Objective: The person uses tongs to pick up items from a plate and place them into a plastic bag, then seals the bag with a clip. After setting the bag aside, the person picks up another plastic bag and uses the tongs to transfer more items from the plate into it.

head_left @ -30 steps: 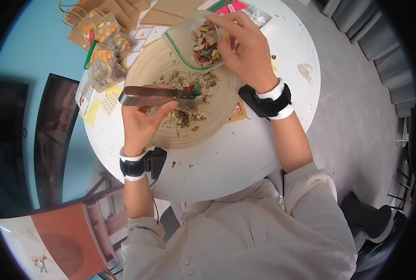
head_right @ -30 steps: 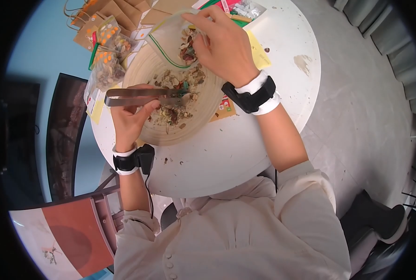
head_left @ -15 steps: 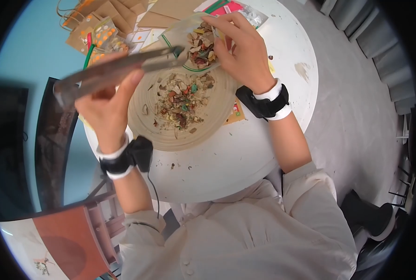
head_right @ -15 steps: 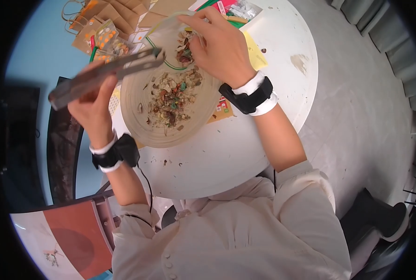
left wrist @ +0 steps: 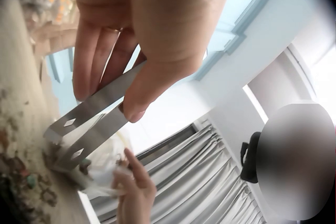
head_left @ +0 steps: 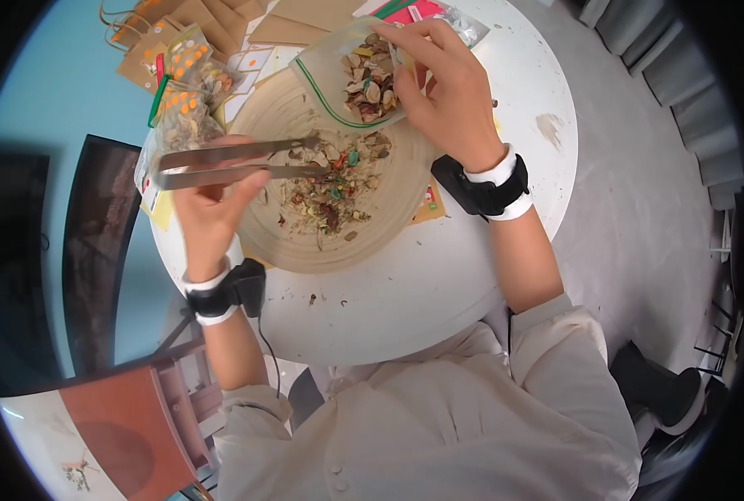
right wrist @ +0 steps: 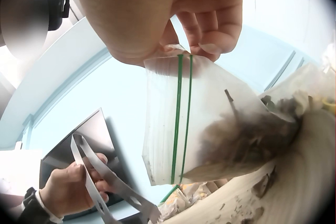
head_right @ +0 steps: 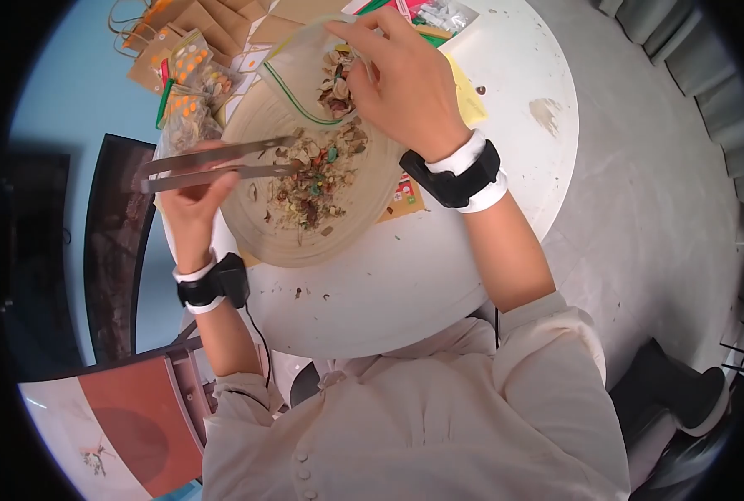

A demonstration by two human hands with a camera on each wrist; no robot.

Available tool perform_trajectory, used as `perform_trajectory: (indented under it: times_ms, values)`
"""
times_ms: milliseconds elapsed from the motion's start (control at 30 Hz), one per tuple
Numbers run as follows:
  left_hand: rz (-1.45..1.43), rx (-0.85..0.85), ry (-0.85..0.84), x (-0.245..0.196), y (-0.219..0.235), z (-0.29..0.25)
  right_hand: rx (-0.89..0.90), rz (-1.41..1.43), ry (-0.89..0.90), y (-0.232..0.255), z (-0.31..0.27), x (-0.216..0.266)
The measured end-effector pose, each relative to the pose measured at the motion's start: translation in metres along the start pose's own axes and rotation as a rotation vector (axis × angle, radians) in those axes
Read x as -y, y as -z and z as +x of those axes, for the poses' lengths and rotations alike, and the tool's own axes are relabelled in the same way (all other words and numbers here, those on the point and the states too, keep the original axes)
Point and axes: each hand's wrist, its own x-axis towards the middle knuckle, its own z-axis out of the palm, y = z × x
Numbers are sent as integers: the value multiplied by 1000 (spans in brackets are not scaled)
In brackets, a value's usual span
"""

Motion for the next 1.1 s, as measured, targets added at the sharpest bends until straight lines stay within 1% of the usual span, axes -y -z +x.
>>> perform_trajectory:
  times_ms: [33, 133, 233, 333, 433, 533, 633, 733, 833, 933, 1033, 1067, 1100]
  values:
    - [10, 53, 49, 5, -5, -1, 2, 4, -5, 0, 0, 0]
    - [-93, 79, 119, 17, -18, 1, 2, 6, -16, 0, 0, 0]
    - [-84, 45, 142, 19, -19, -1, 5, -4, -28, 0, 0, 1]
    - [29, 45, 58, 23, -18, -9, 5, -18, -21, -4, -4, -6]
    - [45, -12, 57, 21, -21, -16, 17, -21, -18, -3, -2, -1]
    - [155, -42, 1, 23, -25, -19, 18, -24, -14, -3, -3, -3]
    - [170, -23, 19, 16, -30, -21, 13, -18, -18, -5, -5, -6]
    - [200, -58, -4, 12, -28, -21, 8, -13, -13, -5, -5, -7]
    - [258, -85, -74, 7, -19, -24, 1, -15, 2, -5, -5, -7]
    - [234, -105, -134, -16, -10, -26, 13, -1, 1, -2, -3, -1]
    - [154, -188, -196, -37, -5, -23, 11, 3, -9, -5, -5, -6]
    - [134, -226, -242, -41, -7, -16, 9, -1, -11, -5, -6, -9]
    - [154, -225, -285, -44, -10, -7, 17, -13, -20, -4, -6, -9]
